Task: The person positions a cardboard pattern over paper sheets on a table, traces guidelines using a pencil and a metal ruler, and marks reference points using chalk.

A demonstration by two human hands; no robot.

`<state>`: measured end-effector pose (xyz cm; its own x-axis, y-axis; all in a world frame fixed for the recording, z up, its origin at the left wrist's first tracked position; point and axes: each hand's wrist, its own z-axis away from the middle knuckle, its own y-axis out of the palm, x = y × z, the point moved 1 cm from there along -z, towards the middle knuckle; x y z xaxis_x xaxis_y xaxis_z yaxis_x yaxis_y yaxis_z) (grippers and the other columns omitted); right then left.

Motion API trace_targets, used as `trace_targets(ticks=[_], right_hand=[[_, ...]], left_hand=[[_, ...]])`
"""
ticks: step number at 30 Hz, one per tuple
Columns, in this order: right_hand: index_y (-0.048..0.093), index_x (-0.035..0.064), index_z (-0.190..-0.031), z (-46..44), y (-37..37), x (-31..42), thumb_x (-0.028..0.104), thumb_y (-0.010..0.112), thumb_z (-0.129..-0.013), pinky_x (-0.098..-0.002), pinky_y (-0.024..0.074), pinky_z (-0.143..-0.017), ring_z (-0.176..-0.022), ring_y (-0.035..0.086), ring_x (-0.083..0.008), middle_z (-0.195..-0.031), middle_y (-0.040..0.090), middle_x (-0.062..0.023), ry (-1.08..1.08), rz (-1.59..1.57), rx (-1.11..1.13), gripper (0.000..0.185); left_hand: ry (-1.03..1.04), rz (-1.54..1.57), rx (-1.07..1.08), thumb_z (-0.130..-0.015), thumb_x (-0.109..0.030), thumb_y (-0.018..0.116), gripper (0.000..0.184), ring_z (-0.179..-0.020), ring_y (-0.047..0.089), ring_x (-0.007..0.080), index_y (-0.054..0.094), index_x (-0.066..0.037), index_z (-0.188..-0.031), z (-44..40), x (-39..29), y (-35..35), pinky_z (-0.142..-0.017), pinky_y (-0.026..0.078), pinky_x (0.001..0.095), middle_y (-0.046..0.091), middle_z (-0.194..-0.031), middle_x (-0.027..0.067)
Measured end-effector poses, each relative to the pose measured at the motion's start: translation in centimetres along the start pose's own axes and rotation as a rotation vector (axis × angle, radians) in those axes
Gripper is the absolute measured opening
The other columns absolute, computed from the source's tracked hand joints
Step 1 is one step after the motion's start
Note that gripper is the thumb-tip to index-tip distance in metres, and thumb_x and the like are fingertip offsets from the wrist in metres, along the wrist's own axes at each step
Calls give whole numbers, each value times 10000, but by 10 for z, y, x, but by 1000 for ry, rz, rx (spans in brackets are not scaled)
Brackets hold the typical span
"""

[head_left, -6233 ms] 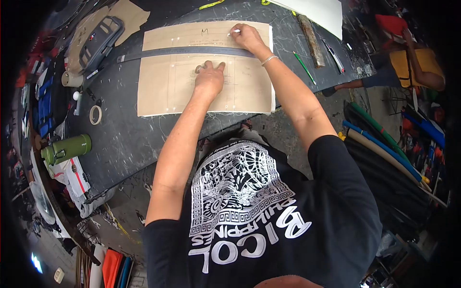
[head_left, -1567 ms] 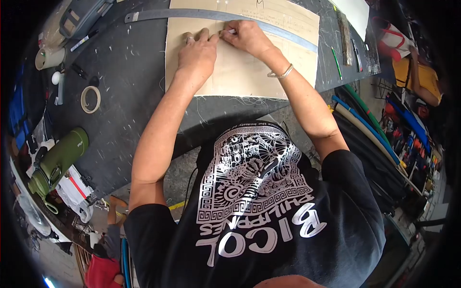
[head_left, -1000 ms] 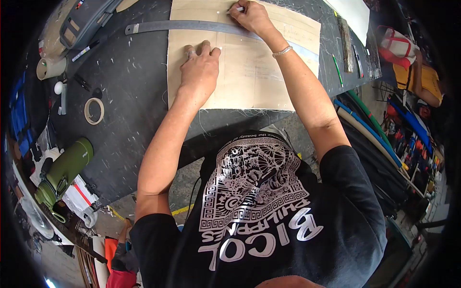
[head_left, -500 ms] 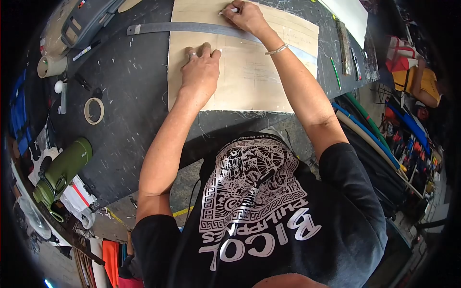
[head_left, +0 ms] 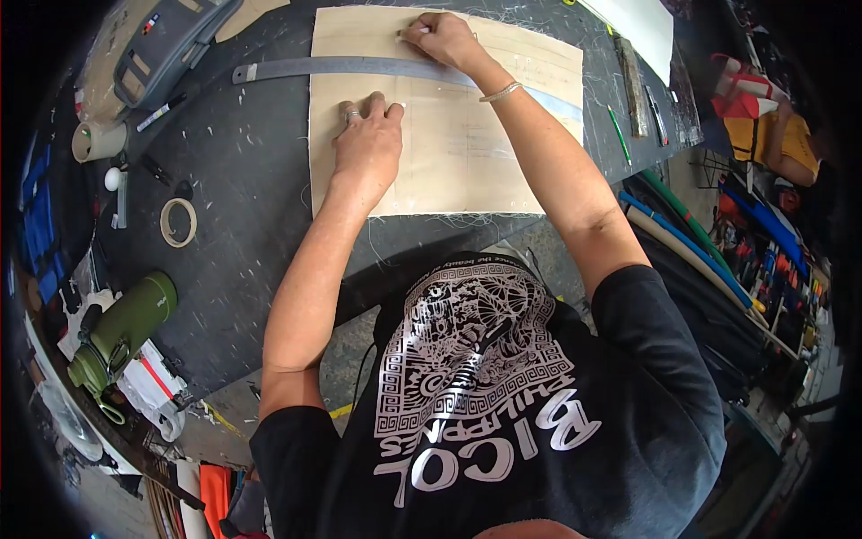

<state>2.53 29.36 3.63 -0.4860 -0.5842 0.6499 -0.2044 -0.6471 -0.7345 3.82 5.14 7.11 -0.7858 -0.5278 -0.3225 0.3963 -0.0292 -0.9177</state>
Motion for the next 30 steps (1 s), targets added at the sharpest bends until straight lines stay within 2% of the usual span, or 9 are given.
trace_targets(ticks=[2,4,9,12,15,20,23,28,30], right_hand=[[685,-31,-1009,3,5,-16,245,705,-988,-263,566,-734,-776,678,-127,-870,721,-84,19,-605,-16,277],[660,-35,-1073,20,-3,-18,178,665,-1013,-252,565,-728,-776,678,-135,-895,722,-87,40,-742,-74,221],[596,-7,-1259,100,-37,-55,44,537,-1022,-281,556,-691,-750,661,-114,-870,705,-61,31,-614,-318,250],[638,37,-1102,162,-68,-77,162,579,-1060,-220,470,-652,-706,566,-66,-846,669,-4,121,-633,-402,144],[625,-30,-1167,201,-68,-135,107,583,-1052,-285,596,-812,-895,700,-146,-1008,707,-75,212,-916,-556,183],[622,-33,-1206,246,-54,-167,119,612,-1024,-280,583,-790,-890,685,-131,-1007,696,-63,243,-777,-593,237],[662,-24,-1151,253,-58,-139,152,660,-947,-328,567,-802,-862,680,-175,-991,694,-117,201,-358,-595,269],[691,1,-1119,223,-74,-119,356,768,-867,-468,540,-868,-948,693,-377,-1026,688,-184,55,-51,-558,442],[692,4,-1116,214,-88,-109,366,773,-858,-474,541,-875,-952,699,-387,-1005,705,-193,188,33,-381,452]], left_hand=[[7,1,-12,-915,6,593,445,-1323,477,575,536,-47,-1353,2,1,0,-1037,523,539,456,-1510,206],[36,-19,-59,-934,-27,589,420,-1337,491,512,563,-72,-1350,2,6,9,-957,576,545,486,-1456,196],[168,1,-137,-929,13,506,457,-1333,504,432,549,-63,-1377,8,12,13,-1157,367,521,533,-1435,215],[68,20,35,-743,26,792,693,-1378,415,488,529,-75,-1376,6,6,0,-1148,411,498,429,-1550,181],[44,-16,77,-675,13,858,783,-1392,404,484,521,-71,-1377,-3,9,4,-1138,431,488,412,-1566,175],[39,-18,117,-628,-29,903,838,-1411,397,492,524,-85,-1374,7,-3,-15,-1146,436,495,406,-1594,175],[39,-27,91,-630,-38,904,844,-1417,399,494,526,-90,-1384,8,1,-8,-1149,438,498,403,-1603,177],[-11,-35,62,-649,-56,884,861,-1432,428,427,534,-132,-1433,15,-6,-9,-1167,425,468,443,-1578,151],[-104,-49,96,-663,-30,857,859,-1388,478,417,533,-155,-1449,20,-21,-14,-1144,449,462,483,-1528,139]])
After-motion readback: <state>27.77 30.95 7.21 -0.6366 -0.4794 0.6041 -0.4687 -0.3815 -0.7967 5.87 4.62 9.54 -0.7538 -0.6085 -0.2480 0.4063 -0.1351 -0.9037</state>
